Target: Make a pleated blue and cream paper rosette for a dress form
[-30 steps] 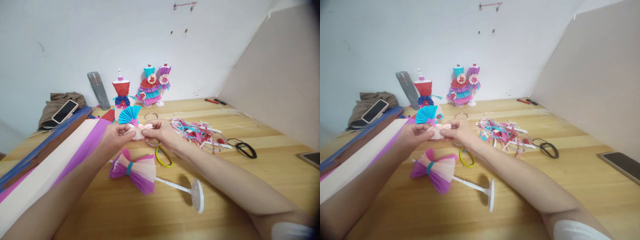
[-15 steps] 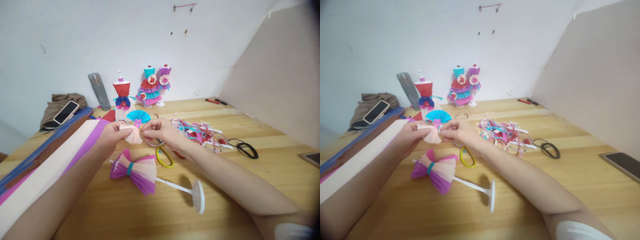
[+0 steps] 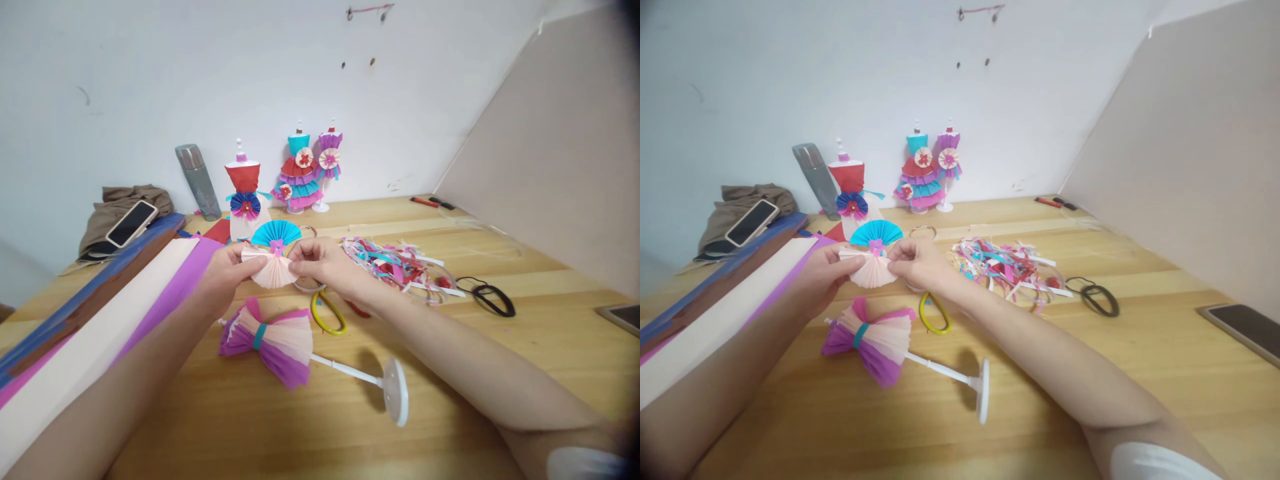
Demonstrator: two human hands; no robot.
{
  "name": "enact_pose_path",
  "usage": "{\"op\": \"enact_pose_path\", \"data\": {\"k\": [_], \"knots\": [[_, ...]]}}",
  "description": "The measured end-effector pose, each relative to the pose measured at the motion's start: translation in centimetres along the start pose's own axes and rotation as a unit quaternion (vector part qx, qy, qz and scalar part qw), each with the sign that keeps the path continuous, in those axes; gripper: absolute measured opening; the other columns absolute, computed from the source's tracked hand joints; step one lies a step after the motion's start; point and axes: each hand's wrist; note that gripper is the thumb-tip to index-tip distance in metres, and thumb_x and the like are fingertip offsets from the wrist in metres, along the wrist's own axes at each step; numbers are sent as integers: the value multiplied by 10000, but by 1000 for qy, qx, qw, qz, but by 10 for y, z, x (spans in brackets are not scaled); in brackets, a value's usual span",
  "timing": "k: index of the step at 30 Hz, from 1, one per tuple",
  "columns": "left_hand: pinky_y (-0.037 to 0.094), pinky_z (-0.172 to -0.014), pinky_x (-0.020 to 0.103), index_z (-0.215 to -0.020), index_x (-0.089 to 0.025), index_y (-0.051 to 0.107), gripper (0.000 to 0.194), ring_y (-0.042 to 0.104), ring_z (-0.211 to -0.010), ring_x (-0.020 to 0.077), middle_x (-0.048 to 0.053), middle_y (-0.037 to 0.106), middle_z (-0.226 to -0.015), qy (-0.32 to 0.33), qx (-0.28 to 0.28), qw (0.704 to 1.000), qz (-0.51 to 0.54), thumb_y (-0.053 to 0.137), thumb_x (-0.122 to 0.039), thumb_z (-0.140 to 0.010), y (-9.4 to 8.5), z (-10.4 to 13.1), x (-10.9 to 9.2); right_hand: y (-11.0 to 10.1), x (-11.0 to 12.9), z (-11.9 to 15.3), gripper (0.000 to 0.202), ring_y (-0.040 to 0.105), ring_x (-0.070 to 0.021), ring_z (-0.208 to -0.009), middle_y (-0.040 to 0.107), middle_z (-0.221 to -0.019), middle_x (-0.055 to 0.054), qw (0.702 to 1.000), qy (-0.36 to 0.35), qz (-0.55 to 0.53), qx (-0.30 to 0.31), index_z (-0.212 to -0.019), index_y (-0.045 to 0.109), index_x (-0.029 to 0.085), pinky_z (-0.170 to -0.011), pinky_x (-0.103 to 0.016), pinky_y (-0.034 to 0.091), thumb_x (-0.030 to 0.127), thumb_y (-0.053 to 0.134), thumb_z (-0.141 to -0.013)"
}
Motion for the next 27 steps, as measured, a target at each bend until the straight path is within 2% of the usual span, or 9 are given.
{"op": "enact_pose_path", "data": {"k": [4,12,16,20,22,24,26,27], "knots": [[482,-689,286,-765,-128,724,292,641,-701,181,51,725,-731,-8,21,1000,9,846,-321,-581,-2,-1,1,-3,2,0,34,487,-95,-523,565,-537,35,998,-29,53,-22,-578,598,176,-520,-234,353,164,614,-605],[491,-734,299,-842,-149,719,333,650,-775,190,59,722,-832,-20,63,995,73,857,-335,-602,-1,-3,12,1,-1,3,35,497,-94,-506,565,-540,39,998,-46,47,8,-610,574,186,-504,-225,350,165,599,-622],[470,-680,271,-762,-168,711,296,613,-710,147,14,668,-747,-11,45,995,88,866,-348,-586,-1,-5,17,5,-4,3,36,454,-76,-469,533,-505,62,999,-39,17,33,-614,587,186,-485,-213,335,171,620,-616],[458,-670,279,-743,-166,715,288,611,-702,145,11,668,-761,-12,32,997,73,870,-327,-561,-5,-7,13,-4,-7,-3,45,553,-109,-538,628,-566,22,997,5,33,72,-620,646,172,-543,-231,415,159,616,-589],[455,-662,290,-748,-166,720,280,609,-683,154,22,678,-758,-21,39,998,46,862,-320,-561,-8,-7,9,-17,-8,-9,43,585,-134,-556,656,-575,-13,996,32,59,54,-584,657,160,-567,-253,447,181,620,-590],[448,-653,290,-737,-177,725,258,603,-661,153,17,676,-736,-19,49,999,9,854,-307,-557,-12,-7,4,-31,-8,-14,76,596,-146,-577,656,-576,-25,999,22,45,-15,-557,643,165,-585,-260,460,224,633,-603],[445,-646,282,-717,-187,729,223,603,-663,152,17,683,-741,-14,67,997,-44,844,-289,-555,-13,-6,-1,-41,-6,-16,159,639,-164,-683,712,-721,-46,999,4,-4,-54,-682,695,165,-645,-270,482,319,672,-649],[444,-639,278,-708,-189,731,204,606,-673,155,21,689,-752,-11,80,994,-76,835,-278,-558,-13,-5,-3,-43,-5,-15,234,652,-175,-741,730,-801,-58,999,-2,-21,-49,-765,719,167,-673,-278,486,379,681,-674]]}}
Point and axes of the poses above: each hand's wrist, its own z-axis away from the middle knuckle, its own y-axis out of the palm, x = y × z
